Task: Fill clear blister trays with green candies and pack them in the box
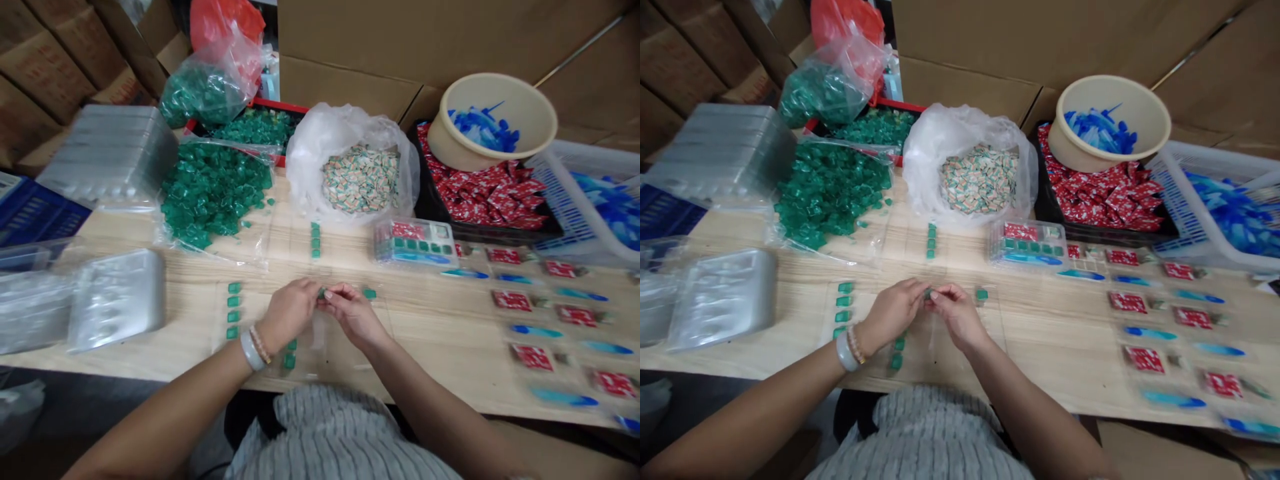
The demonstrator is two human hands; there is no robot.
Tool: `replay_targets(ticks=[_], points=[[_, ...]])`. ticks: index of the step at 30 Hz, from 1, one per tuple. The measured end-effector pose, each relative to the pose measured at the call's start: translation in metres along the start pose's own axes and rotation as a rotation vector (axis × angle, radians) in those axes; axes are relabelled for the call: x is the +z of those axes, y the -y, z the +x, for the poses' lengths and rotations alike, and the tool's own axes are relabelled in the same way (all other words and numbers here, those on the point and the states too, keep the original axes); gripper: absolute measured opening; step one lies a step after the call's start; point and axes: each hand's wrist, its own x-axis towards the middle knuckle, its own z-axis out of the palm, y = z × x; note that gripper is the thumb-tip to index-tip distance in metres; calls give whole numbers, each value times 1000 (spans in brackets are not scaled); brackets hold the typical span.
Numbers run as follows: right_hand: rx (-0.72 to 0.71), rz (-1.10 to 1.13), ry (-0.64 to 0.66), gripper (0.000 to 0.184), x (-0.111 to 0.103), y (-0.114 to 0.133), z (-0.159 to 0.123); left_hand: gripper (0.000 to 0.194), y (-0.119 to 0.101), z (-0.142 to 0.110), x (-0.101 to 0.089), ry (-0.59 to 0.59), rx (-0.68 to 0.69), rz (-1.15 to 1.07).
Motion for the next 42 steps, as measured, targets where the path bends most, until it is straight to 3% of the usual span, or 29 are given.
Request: replay_targets(ticks=[3,6,9,13,16,19,23,28,33,36,40,42], points=[[-394,-485,-60,9,-2,8,24,23,-2,7,-15,-111,-233,-358],[-689,-965,113,11,-3,14,50,8,-2,13,-27,-114,-552,-873],[-778,-1247,303,22,-5,9,64,13,1,13,-33,-96,-653,-1181],[-851,-1407,261,23,-10,-1,71,31,3,8,-34,-47,-628,-1244],[-838,-1430,235,22,-8,4,64,34,0,4,-35,29,-604,-1279],[-843,-1350,64,28,-1,14,37,42,-8,2,-29,55,-553,-1278],[-785,-1104,56,27,2,18,-16,52,-24,1,2,108,-522,-1245],[-727,-946,-109,23,-30,17,-54,25,-44,1,51,247,-566,-1204],[-743,-944,-266,25,-60,17,-75,11,-53,-6,78,308,-459,-848],[-742,-928,-279,23,-69,10,-90,15,-53,-18,88,300,-462,-747],[-785,-945,-155,27,-89,-3,-116,16,-45,-43,108,308,-657,-978],[-801,-973,-63,31,-101,-5,-126,14,-40,-53,122,297,-693,-1065]])
